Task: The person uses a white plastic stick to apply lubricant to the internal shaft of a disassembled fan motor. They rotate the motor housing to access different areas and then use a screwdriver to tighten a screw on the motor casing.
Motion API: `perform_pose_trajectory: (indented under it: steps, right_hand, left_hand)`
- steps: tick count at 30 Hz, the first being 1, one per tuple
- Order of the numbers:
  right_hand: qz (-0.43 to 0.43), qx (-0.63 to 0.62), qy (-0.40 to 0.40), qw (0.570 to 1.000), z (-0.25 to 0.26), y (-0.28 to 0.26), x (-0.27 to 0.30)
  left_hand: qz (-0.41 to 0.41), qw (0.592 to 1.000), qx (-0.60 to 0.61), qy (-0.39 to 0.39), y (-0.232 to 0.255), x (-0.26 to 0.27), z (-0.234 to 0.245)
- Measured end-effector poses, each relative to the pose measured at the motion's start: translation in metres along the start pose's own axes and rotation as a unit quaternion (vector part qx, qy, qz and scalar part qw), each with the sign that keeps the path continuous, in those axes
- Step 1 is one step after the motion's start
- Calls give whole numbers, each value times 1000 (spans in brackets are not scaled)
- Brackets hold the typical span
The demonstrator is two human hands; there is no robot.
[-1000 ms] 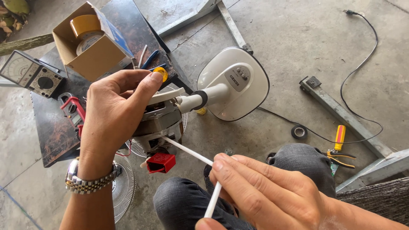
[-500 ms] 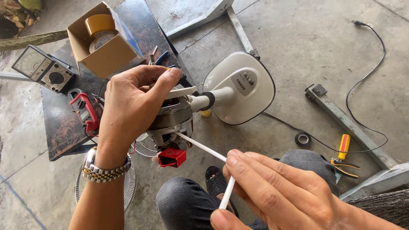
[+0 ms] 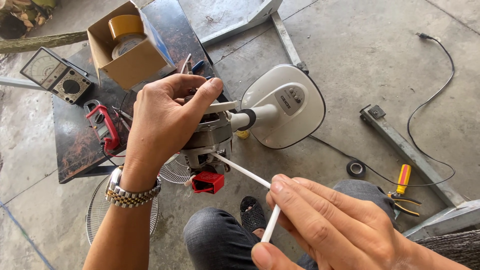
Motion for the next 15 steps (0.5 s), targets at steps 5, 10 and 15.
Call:
perform_pose_trajectory:
  steps: [5, 10, 15]
  right_hand:
    - [-4, -7, -2, 1000, 1, 0, -2]
    - [-5, -12, 3, 1000, 2, 0, -3]
    - [-8, -14, -12, 1000, 2, -1, -1]
  left_hand:
    - [-16, 1000, 7, 4, 1, -1, -1]
    - [-15, 1000, 0, 6, 1, -1, 0]
    - [-2, 1000, 1, -1, 0, 1, 1]
Point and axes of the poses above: each hand's wrist, its own x-axis away from the middle knuckle, its own z-axis out of the back of the hand, y = z × x, the point moved 8 cm from there along -x, towards the middle knuckle, and after that the axes turned 11 degrees about y, right-handed, at the moved point
